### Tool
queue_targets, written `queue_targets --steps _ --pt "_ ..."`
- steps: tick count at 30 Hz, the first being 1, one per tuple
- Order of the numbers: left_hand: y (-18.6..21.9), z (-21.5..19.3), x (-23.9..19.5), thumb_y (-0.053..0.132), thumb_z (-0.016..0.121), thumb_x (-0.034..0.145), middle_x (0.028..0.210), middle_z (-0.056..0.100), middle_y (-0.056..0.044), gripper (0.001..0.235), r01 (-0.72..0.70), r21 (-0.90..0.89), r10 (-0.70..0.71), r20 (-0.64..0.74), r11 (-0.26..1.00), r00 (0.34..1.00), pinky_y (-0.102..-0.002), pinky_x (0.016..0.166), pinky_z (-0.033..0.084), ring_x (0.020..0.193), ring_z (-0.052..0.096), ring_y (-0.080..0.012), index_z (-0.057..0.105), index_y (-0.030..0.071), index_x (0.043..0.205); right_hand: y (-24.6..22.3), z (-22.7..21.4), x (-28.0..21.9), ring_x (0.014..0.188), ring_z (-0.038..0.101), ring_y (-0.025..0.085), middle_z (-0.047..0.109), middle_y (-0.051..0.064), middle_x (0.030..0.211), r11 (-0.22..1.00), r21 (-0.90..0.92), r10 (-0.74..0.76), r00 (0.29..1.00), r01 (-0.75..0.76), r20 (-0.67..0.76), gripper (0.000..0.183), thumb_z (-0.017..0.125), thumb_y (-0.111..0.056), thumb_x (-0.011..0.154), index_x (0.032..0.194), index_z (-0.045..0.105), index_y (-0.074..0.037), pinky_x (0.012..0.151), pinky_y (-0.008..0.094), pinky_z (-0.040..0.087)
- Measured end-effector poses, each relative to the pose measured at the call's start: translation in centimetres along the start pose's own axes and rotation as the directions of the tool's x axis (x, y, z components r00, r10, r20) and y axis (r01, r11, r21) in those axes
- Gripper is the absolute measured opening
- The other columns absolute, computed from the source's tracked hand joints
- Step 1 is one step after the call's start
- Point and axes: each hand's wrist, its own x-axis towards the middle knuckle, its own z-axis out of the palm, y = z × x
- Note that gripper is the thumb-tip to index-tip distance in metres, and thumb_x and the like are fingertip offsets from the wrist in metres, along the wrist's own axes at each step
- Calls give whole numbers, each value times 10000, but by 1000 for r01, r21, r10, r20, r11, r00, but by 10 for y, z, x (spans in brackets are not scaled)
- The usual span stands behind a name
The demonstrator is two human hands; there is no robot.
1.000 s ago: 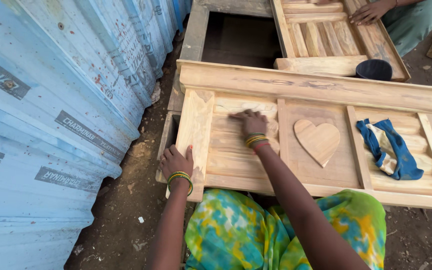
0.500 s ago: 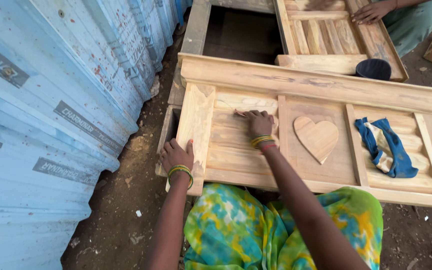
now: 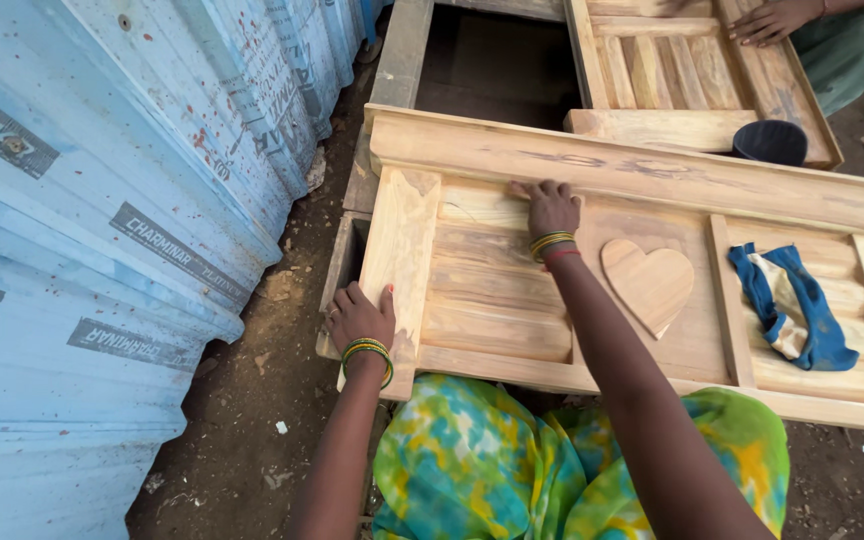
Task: The person sits on the ground and sands a wooden tray with a red sanding block. The tray has a heart-shaped cutout and a blue cloth placed inside. The person moves the sanding block across the surface repeatedly.
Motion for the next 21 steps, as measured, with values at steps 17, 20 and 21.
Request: queue_targets --steps 17,20,21 --pt "1 -1 -2 591 601 944 1199 618 -190 606 -41 6 41 -84 999 996 -531 908 501 1134 591 -401 583 37 1190 -103 104 23 1168 630 297 707 65 1267 940 246 -255 966 238 39 449 521 -25 894 1263 700 -206 970 437 504" --pt "3 -3 0 589 597 939 1200 616 -181 595 -30 17 31 -60 999 998 -530 901 503 1157 589 -397 583 48 1185 -69 79 18 1211 634 266 681 29 1344 937 214 -282 959 275 4 525 559 -11 888 1338 676 -255 1020 437 492" --pt "3 -3 -2 588 593 944 1203 615 -184 599 -29 17 29 -50 999 998 -528 902 504 1153 588 -398 581 44 1194 -43 66 13 1230 638 249 674 9 1374 936 212 -286 958 280 -3 563 569 -7 889 1363 673 -292 1048 438 488"
